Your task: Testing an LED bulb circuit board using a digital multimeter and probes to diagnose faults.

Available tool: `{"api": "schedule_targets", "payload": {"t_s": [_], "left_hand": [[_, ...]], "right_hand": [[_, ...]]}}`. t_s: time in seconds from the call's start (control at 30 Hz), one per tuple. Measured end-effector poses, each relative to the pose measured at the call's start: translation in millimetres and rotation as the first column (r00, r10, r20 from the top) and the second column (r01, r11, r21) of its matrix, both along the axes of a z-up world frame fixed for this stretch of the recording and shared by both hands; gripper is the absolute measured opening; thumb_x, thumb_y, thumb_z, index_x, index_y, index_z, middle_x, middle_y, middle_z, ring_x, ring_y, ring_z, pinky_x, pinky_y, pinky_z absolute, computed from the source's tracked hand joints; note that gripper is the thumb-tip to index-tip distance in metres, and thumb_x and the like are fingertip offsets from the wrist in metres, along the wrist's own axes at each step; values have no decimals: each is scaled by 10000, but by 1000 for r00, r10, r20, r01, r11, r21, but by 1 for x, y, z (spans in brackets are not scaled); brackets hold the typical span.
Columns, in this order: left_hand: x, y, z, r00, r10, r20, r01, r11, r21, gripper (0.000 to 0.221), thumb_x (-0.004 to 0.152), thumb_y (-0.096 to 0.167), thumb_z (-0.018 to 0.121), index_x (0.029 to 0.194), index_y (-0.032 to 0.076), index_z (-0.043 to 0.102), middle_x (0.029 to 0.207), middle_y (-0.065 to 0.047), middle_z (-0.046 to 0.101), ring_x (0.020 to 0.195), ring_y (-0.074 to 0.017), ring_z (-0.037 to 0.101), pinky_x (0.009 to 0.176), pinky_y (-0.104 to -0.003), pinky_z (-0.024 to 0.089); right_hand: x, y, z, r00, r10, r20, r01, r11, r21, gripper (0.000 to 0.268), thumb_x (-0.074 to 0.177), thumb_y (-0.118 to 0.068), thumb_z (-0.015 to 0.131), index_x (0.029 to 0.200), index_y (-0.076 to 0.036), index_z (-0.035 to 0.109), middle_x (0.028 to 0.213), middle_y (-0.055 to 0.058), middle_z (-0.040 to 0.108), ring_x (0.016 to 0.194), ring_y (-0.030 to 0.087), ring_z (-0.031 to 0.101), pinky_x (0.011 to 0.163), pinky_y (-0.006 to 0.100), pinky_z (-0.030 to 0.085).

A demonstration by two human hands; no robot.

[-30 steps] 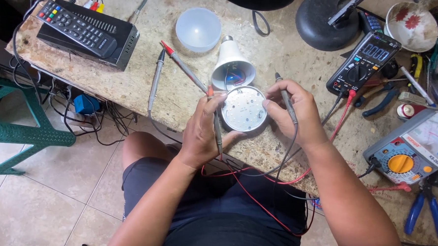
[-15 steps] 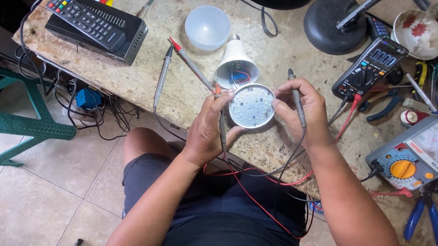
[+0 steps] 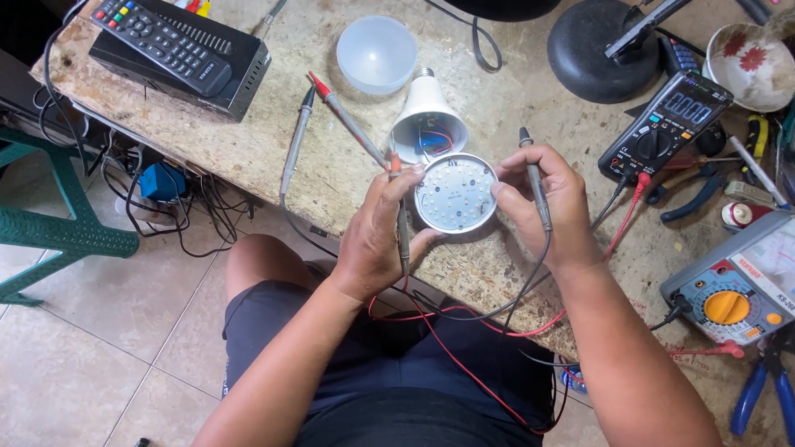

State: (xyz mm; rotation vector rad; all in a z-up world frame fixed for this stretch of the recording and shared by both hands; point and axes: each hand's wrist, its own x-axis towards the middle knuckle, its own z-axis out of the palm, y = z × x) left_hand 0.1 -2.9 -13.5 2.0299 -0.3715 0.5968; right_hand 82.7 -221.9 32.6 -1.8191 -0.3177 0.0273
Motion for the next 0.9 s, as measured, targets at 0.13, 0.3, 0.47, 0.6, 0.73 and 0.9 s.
{"api": "schedule_targets", "payload": {"t_s": [0.13,0.3,0.47,0.6,0.73,0.9], "left_hand": [[1,0,-4,1000,13,4,-13,1000,9,783,843,182,857,1477,146,400,1333,-212,549,1173,-470,645,933,-567,589],[0,-1,4,1000,15,-2,-15,1000,5,783,839,179,858,1473,143,399,1319,-219,553,1160,-481,648,931,-579,589],[2,0,1,1000,7,6,-7,1000,8,800,829,224,881,1473,159,411,1329,-197,559,1155,-455,658,930,-561,593],[2,0,-1,1000,13,6,-13,1000,16,813,815,211,889,1472,153,414,1335,-187,558,1155,-441,661,933,-550,591],[2,1,2,1000,-6,-8,7,1000,19,825,812,194,894,1475,145,404,1314,-200,554,1153,-439,659,954,-556,587],[1,2,3,1000,-21,-4,21,1000,-1,815,815,187,895,1473,143,415,1305,-212,557,1160,-453,650,963,-575,578]], "right_hand": [[0,1,1,1000,3,-4,-3,1000,7,230,838,33,736,1046,-22,653,920,132,725,802,125,687,731,265,584],[0,1,1,1000,-4,-4,4,1000,3,221,846,28,735,1046,-20,655,920,134,727,810,128,688,739,271,584],[0,0,1,1000,-5,27,6,999,-32,208,848,-2,747,1040,-34,671,913,124,730,811,130,691,746,278,579],[0,-1,1,1000,-12,21,13,1000,-29,207,843,9,742,1034,-35,674,903,118,726,807,132,689,750,284,583],[-2,1,6,1000,-23,16,24,999,-38,197,847,-7,740,1032,-44,683,903,109,728,804,119,679,752,275,579],[-4,3,6,999,-17,33,19,999,-50,192,849,-11,739,1029,-47,684,899,106,724,803,121,678,747,269,575]]}}
